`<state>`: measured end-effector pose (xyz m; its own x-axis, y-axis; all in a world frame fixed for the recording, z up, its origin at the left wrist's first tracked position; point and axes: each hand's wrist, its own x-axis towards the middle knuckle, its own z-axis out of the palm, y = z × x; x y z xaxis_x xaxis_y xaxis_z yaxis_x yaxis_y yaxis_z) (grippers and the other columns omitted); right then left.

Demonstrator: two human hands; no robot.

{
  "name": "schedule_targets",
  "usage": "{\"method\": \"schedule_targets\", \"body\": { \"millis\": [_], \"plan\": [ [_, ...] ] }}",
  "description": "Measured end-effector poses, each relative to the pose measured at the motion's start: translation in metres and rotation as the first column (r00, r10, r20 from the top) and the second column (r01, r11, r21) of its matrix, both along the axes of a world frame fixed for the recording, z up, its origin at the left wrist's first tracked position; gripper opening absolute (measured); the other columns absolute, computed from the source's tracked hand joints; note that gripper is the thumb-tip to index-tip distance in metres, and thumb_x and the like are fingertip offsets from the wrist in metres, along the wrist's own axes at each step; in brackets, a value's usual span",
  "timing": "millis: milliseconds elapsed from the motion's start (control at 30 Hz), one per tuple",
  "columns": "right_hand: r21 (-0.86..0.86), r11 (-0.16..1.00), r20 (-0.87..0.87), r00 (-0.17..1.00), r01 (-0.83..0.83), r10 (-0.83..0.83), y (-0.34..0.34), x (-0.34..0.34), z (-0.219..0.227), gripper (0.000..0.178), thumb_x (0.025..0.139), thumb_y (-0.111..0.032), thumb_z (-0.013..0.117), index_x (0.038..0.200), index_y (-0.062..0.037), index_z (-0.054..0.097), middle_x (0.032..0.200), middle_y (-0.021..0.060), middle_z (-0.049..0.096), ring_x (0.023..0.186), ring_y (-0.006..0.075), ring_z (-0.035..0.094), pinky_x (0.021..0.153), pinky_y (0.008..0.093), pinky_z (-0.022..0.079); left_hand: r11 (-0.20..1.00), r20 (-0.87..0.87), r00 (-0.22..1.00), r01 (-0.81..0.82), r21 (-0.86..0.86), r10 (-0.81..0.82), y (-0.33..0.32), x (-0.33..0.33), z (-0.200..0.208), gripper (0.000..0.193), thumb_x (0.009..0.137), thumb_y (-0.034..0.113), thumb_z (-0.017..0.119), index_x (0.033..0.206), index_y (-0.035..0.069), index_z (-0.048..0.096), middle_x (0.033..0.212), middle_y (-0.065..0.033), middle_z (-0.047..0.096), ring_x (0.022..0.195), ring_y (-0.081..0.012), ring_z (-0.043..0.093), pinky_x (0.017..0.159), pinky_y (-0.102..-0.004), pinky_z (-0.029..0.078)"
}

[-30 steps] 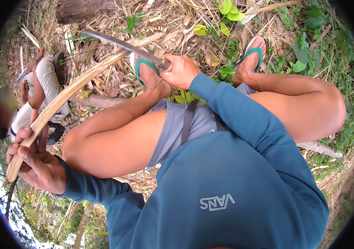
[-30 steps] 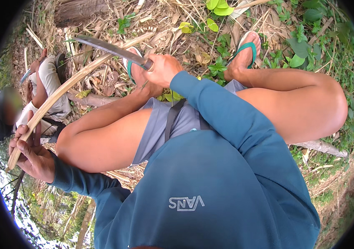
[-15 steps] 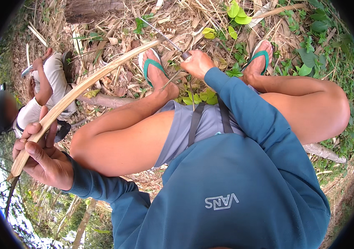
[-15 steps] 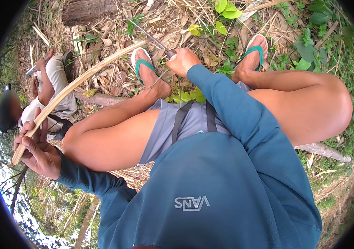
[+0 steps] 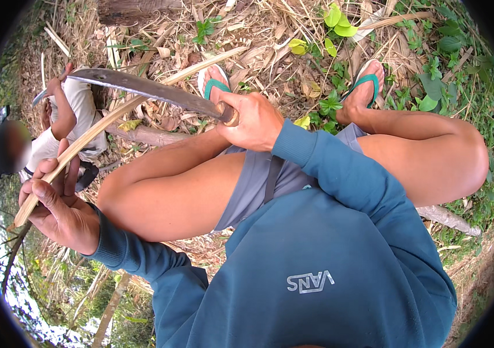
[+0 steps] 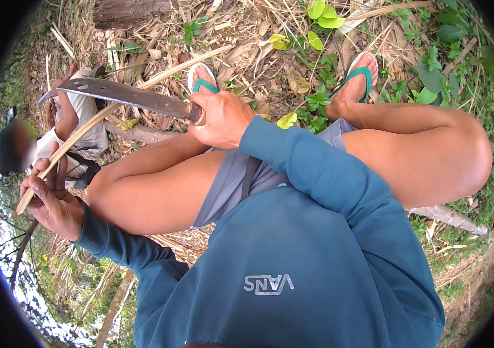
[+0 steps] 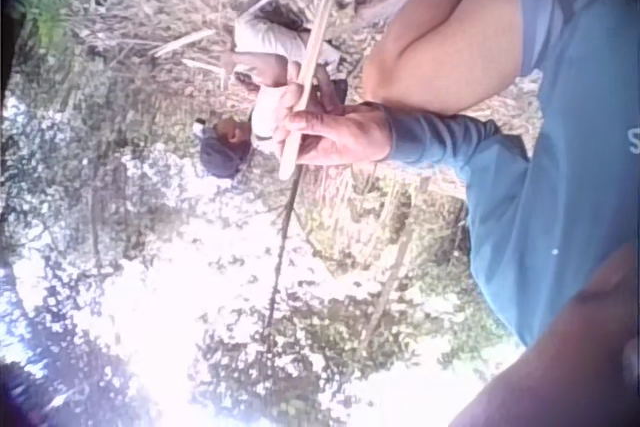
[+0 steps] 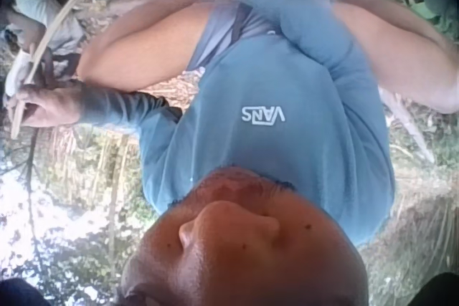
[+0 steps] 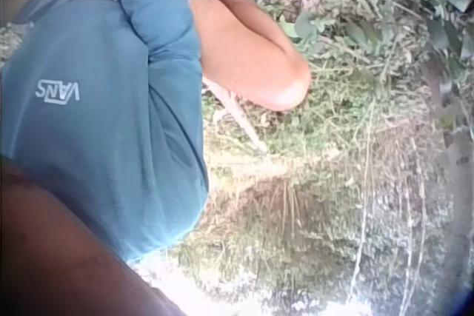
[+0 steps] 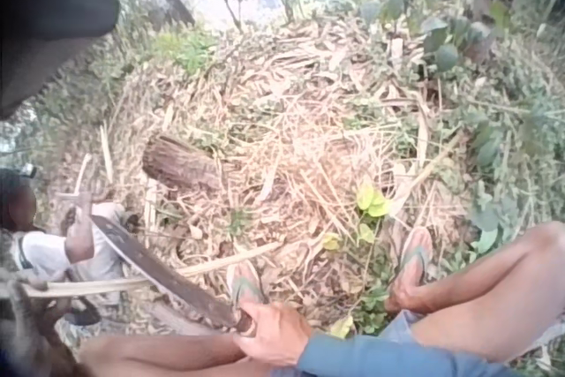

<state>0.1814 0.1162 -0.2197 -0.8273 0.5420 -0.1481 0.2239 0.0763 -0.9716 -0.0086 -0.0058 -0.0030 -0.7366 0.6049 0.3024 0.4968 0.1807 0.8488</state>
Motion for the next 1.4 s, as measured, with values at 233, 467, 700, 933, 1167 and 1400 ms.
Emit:
{"method": "schedule_targets", "body": {
  "millis": [233, 467, 700, 933, 1167, 1400],
  "plan": [
    [0.061, 0.998, -0.098, 0.995, -0.023, 0.029, 0.006, 0.008, 0.008, 0.026, 0.071, -0.021, 0.068, 0.087, -0.0024, 0.059, 0.067, 0.0214, 0.062, 0.066, 0.0402, 0.063, 0.061, 0.0454, 0.051, 1.0, -0.045, 0.999, 0.03, -0.005, -0.03, -0.002, 0.007, 0.0, 0.022, 0.101, 0.021, 0.048, 0.1, 0.0, 0.043, 0.102, -0.0218, 0.062, 0.099, -0.0461, 0.064, 0.076, -0.0424, 0.064],
    [0.008, 1.0, 0.012, 0.999, -0.031, 0.03, 0.009, 0.017, 0.008, 0.022, 0.07, -0.018, 0.067, 0.085, -0.0039, 0.061, 0.066, 0.0187, 0.059, 0.062, 0.0373, 0.061, 0.057, 0.0429, 0.048, 1.0, -0.075, 0.997, 0.008, 0.011, -0.007, 0.0, 0.01, -0.004, 0.022, 0.101, 0.021, 0.048, 0.099, 0.0, 0.043, 0.101, -0.0235, 0.062, 0.1, -0.0454, 0.064, 0.074, -0.0413, 0.064],
    [-0.015, 0.998, 0.231, 0.972, 0.054, -0.049, 0.031, 0.011, -0.046, 0.022, 0.07, -0.02, 0.065, 0.083, -0.0026, 0.06, 0.068, 0.0218, 0.06, 0.066, 0.0397, 0.062, 0.062, 0.0453, 0.049, 1.0, -0.011, 1.0, 0.012, 0.008, -0.012, 0.007, 0.003, 0.002, 0.021, 0.1, 0.021, 0.05, 0.099, 0.001, 0.045, 0.1, -0.022, 0.063, 0.099, -0.0444, 0.065, 0.077, -0.0445, 0.063],
    [0.015, 1.0, 0.089, 0.996, -0.011, 0.01, 0.016, 0.015, -0.048, 0.031, 0.074, -0.026, 0.06, 0.089, -0.0001, 0.061, 0.071, 0.0231, 0.062, 0.071, 0.0431, 0.061, 0.067, 0.047, 0.05, 1.0, -0.023, 1.0, 0.001, 0.002, 0.0, -0.003, 0.001, 0.0, 0.02, 0.101, 0.021, 0.048, 0.1, 0.002, 0.044, 0.1, -0.0212, 0.063, 0.1, -0.0444, 0.064, 0.078, -0.0422, 0.063],
    [-0.019, 0.999, 0.483, 0.875, 0.038, -0.025, 0.057, 0.035, -0.129, 0.035, 0.073, -0.032, 0.062, 0.089, -0.0011, 0.062, 0.078, 0.0236, 0.065, 0.076, 0.0394, 0.063, 0.075, 0.0459, 0.05, 1.0, -0.03, 0.999, -0.012, -0.015, 0.012, 0.003, 0.004, 0.004, 0.02, 0.101, 0.021, 0.047, 0.099, 0.001, 0.043, 0.102, -0.0213, 0.062, 0.101, -0.0443, 0.064, 0.078, -0.044, 0.063],
    [-0.057, 0.995, 0.529, 0.848, 0.076, -0.034, 0.051, 0.034, -0.131, 0.033, 0.074, -0.031, 0.061, 0.089, -0.0024, 0.063, 0.078, 0.0235, 0.064, 0.077, 0.039, 0.063, 0.074, 0.0456, 0.049, 0.999, 0.038, 0.999, -0.007, -0.043, 0.009, 0.006, -0.003, 0.007, 0.018, 0.102, 0.018, 0.045, 0.1, 0.0, 0.043, 0.106, -0.0217, 0.061, 0.107, -0.042, 0.062, 0.082, -0.0427, 0.062]
  ]
}}
